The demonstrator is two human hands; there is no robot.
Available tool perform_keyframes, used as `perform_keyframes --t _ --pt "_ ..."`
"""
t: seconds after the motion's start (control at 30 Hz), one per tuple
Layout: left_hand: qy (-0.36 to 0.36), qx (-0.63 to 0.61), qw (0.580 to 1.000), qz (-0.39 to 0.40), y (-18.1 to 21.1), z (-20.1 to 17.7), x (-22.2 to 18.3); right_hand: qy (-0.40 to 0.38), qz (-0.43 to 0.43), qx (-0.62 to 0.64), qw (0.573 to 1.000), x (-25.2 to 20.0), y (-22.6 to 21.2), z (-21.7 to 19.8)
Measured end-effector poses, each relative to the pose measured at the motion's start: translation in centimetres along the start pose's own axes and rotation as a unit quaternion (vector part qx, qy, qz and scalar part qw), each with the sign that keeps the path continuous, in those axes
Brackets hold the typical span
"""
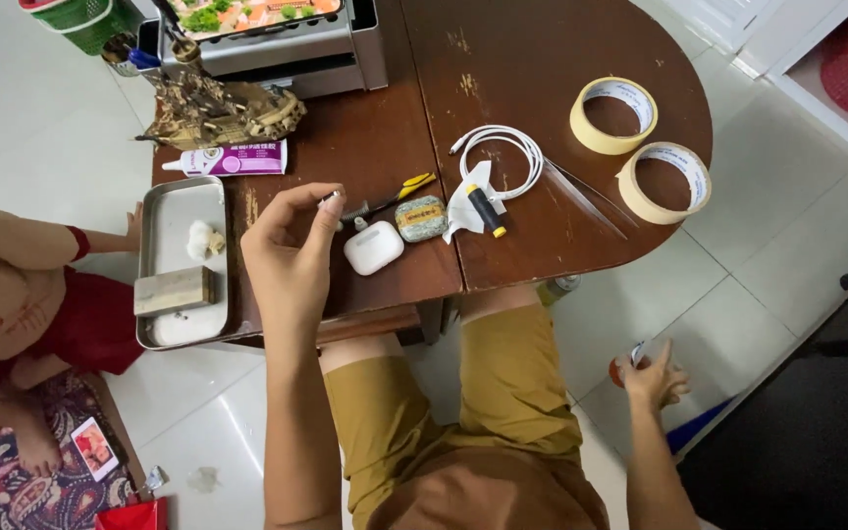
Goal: Reassembling the internal components of a wireless earbud, including the driver and outer shell.
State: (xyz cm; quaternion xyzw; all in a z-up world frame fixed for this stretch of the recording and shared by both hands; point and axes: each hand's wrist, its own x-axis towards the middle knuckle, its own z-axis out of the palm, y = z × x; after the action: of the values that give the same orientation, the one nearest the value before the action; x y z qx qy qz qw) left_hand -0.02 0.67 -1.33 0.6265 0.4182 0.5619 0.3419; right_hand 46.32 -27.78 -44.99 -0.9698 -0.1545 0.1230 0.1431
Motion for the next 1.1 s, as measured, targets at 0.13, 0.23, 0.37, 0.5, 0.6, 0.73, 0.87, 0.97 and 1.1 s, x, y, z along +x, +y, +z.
perform_keyframes --t 0.13,0.23,0.37,0.5,0.6,0.73,0.87,0.97,1.1 --pt "-0.001 -0.012 1.0 -0.001 0.0 0.0 0.0 -0.013 0.022 0.015 1.0 -3.0 -3.1 -3.1" --pt "-0.001 -0.007 1.0 -0.001 0.0 0.0 -0.1 -0.054 0.006 0.089 0.995 -5.3 -4.7 -5.5" --pt "-0.003 -0.011 1.0 -0.004 0.1 0.1 -0.1 -0.014 0.009 0.058 0.998 -1.5 -0.6 0.9" --pt "0.0 -0.003 1.0 -0.012 0.0 0.1 -0.1 -0.026 0.028 0.036 0.999 -1.9 -0.2 1.8" --pt "0.0 0.003 1.0 -0.016 0.1 0.1 0.0 -0.033 0.033 0.057 0.997 -2.6 0.4 2.3" --pt "0.002 0.001 1.0 -0.019 0.1 0.1 -0.2 -0.044 0.03 0.03 0.998 -3.3 0.6 1.5" --pt "-0.002 -0.006 1.0 -0.02 0.3 0.2 -0.1 -0.038 0.037 0.025 0.998 -3.4 0.1 0.8" --pt "-0.001 -0.002 1.0 -0.018 0.5 0.2 -0.1 -0.038 0.037 0.022 0.998 -2.4 0.4 1.0" --pt "-0.001 -0.005 1.0 -0.015 0.5 0.1 -0.2 -0.087 0.037 0.064 0.993 -3.3 -1.0 -1.3"
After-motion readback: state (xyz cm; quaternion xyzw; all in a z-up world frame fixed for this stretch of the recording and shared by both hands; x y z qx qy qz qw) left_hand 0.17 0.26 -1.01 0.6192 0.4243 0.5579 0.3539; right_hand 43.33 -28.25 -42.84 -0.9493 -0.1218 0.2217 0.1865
